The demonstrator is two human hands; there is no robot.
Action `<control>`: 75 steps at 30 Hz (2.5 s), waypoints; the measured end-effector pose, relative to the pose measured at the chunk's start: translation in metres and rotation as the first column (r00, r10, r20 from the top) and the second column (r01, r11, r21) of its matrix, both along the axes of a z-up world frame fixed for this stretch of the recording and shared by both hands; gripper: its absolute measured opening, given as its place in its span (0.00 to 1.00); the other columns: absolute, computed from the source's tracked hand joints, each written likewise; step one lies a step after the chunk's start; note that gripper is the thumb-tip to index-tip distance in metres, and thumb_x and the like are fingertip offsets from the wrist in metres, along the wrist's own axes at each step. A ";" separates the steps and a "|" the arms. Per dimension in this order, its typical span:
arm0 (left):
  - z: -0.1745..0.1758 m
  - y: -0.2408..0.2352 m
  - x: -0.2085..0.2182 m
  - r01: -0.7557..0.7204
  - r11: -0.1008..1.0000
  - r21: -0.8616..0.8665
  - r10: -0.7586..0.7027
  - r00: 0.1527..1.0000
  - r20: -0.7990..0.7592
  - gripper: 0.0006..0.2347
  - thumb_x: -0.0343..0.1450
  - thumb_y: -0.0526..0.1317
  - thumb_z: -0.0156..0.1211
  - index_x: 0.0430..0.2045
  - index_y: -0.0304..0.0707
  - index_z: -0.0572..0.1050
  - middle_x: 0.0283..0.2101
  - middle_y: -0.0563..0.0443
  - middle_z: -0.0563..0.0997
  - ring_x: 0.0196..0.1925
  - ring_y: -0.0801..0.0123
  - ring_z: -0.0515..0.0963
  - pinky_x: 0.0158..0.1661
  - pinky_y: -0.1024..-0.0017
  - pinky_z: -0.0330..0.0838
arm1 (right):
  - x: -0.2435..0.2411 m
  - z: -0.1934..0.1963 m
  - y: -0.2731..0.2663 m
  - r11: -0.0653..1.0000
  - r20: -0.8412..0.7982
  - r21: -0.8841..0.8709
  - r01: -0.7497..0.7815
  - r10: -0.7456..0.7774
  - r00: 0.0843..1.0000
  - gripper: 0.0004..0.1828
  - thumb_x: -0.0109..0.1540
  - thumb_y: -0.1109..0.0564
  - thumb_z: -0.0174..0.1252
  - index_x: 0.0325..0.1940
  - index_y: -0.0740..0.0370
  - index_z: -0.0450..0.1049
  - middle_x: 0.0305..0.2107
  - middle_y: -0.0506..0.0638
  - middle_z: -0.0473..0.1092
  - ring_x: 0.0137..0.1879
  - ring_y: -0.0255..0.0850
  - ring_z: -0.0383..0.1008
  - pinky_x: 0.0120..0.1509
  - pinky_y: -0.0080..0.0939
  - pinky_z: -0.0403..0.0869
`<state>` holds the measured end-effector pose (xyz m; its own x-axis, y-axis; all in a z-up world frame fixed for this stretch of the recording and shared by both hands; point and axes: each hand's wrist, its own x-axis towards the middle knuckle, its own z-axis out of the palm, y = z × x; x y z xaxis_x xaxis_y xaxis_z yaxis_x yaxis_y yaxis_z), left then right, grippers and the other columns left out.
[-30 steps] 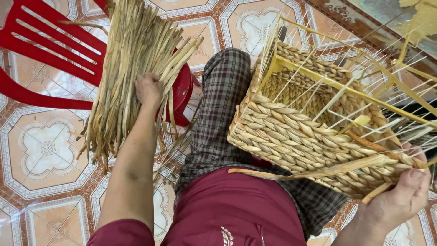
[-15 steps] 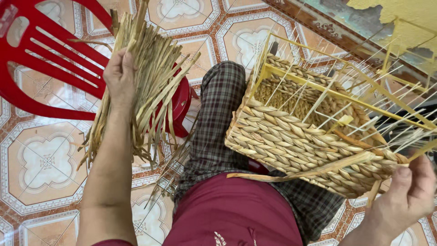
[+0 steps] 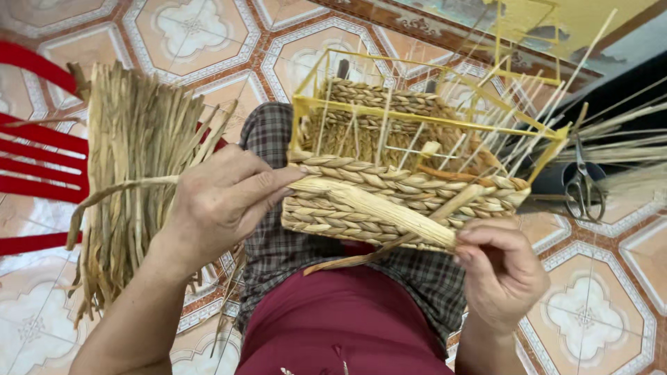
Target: The person weaves a basket by hand, using dried palm leaves to interlace strands through a yellow wire frame. They repeatedly pull the leaves through the vertical supports and tighten the weave to build up the basket's side walls.
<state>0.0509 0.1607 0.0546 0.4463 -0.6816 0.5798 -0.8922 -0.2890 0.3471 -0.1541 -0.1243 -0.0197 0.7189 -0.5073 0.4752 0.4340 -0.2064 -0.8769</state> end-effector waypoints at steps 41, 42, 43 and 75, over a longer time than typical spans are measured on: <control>-0.038 -0.199 -0.056 0.023 0.999 -0.040 -0.025 0.998 -0.049 0.05 0.69 0.36 0.69 0.32 0.38 0.78 0.34 0.50 0.71 0.41 0.61 0.72 0.35 0.66 0.72 | 0.025 0.042 -0.038 0.748 -0.203 -0.658 0.086 -0.286 0.936 0.10 0.60 0.72 0.67 0.43 0.66 0.77 0.41 0.54 0.75 0.43 0.37 0.77 0.44 0.34 0.75; -0.038 -0.198 -0.054 0.038 0.999 -0.020 -0.038 0.999 -0.029 0.05 0.70 0.36 0.69 0.34 0.38 0.79 0.35 0.50 0.71 0.41 0.62 0.72 0.36 0.67 0.72 | 0.032 0.046 -0.044 0.741 -0.190 -0.666 0.084 -0.278 0.942 0.09 0.62 0.72 0.65 0.45 0.66 0.76 0.44 0.55 0.76 0.45 0.37 0.78 0.47 0.34 0.76; -0.038 -0.195 -0.054 0.050 0.999 0.004 -0.050 0.999 -0.017 0.05 0.71 0.35 0.69 0.37 0.38 0.79 0.35 0.51 0.71 0.42 0.62 0.72 0.36 0.67 0.71 | 0.038 0.048 -0.049 0.736 -0.185 -0.672 0.076 -0.267 0.946 0.09 0.65 0.72 0.63 0.47 0.66 0.75 0.47 0.56 0.76 0.47 0.37 0.79 0.50 0.34 0.77; 0.008 -0.159 -0.045 0.042 0.994 -0.099 -0.043 0.999 -0.011 0.06 0.70 0.37 0.67 0.37 0.35 0.82 0.36 0.51 0.77 0.40 0.59 0.74 0.40 0.62 0.69 | 0.063 0.017 -0.048 0.639 -0.117 -0.756 0.145 -0.350 0.929 0.08 0.67 0.68 0.61 0.47 0.65 0.69 0.35 0.55 0.73 0.38 0.48 0.77 0.42 0.44 0.74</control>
